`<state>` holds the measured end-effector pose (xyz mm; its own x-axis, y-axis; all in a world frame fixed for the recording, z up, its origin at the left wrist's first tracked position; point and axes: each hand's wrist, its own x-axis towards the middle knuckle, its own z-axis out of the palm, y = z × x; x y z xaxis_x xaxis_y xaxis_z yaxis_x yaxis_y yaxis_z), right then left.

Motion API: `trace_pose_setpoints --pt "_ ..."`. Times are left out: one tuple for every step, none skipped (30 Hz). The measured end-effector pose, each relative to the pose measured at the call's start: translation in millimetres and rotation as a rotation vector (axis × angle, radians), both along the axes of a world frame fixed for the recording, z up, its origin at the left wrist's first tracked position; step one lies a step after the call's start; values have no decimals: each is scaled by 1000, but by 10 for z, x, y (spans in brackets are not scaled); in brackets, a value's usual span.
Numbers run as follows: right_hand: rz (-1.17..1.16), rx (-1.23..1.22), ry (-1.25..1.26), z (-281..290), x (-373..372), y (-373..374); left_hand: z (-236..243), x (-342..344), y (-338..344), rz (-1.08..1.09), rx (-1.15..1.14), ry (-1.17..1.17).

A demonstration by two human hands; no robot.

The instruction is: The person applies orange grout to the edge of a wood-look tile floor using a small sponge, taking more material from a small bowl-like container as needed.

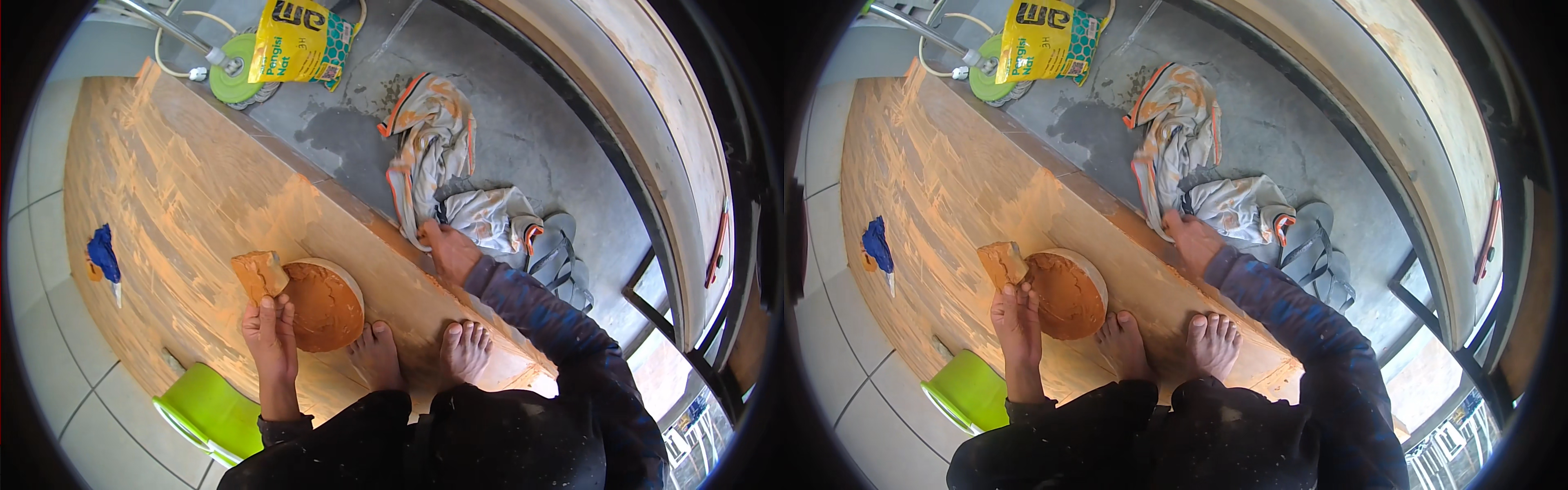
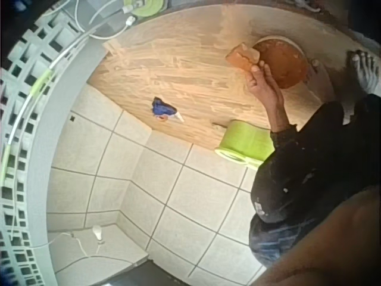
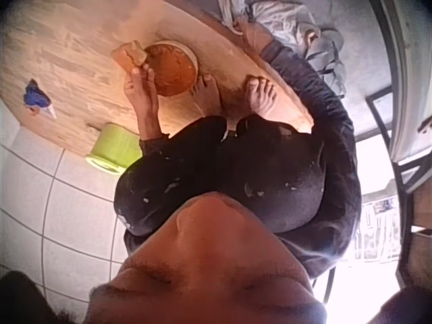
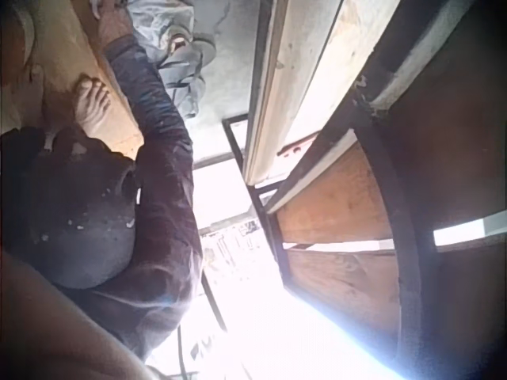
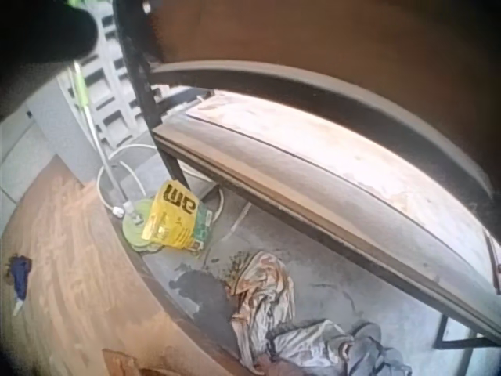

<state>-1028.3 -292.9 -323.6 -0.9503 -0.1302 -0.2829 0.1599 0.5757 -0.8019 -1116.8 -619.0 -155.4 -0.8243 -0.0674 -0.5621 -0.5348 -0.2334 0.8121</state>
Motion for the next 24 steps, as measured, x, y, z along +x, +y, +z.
trace_pose_setpoints --pt "-20 -36 -53 85 63 41 0 -3 4 -7 1 4" --pt "-27 -36 -49 142 96 53 -1 1 -10 -23 -14 3" --pt "-35 -25 -139 193 119 60 -2 10 -21 -38 -31 4" --pt "-45 -13 -224 270 102 98 7 12 -7 -46 -29 12" --pt "-54 -13 -223 391 31 98 -15 24 -18 -42 -22 11" --pt "-103 -7 -111 514 -82 70 -32 26 -27 -36 -16 10" --pt "-151 -2 4 575 -200 40 -33 13 -16 -43 -18 16" --pt "-159 -4 3 476 -266 2 -39 18 9 -42 -19 7" --pt "-94 41 199 282 -340 -40 -43 16 34 -40 -21 -1" --pt "-27 81 392 103 -409 -70 -29 14 44 -43 -27 -4" --pt "99 101 394 6 -514 -47 -31 9 57 -43 -25 -9" --pt "99 99 393 -63 -576 -59 -33 2 61 -42 -22 -14" --pt "60 25 397 -69 -711 -128 -26 -5 41 -35 -28 -10" --pt "18 -44 393 -41 -828 -192 -30 3 29 -32 -32 -14" --pt "-41 -29 447 -14 -960 -268 -38 9 22 -28 -35 -17" --pt "-39 -29 442 -74 -1013 -310 -60 8 44 -26 -35 -22" --pt "9 67 333 -151 -1035 -384 -76 -2 50 -35 -20 -20" --pt "58 163 224 -218 -1018 -425 -88 -12 62 -46 -3 -19" --pt "69 154 228 -171 -1033 -445 -87 -23 55 -34 -10 -16" --pt "93 172 79 -54 -1001 -449 -61 -37 39 -23 -24 -21" --pt "116 192 -71 32 -957 -450 -40 -51 23 -13 -36 -25" --pt "115 199 -67 51 -901 -396 -42 -84 39 -14 -29 -21" --pt "137 182 -43 29 -792 -343 -47 -100 41 -24 -26 -6" --pt "157 164 -20 5 -686 -278 -55 -117 47 -35 -23 9"
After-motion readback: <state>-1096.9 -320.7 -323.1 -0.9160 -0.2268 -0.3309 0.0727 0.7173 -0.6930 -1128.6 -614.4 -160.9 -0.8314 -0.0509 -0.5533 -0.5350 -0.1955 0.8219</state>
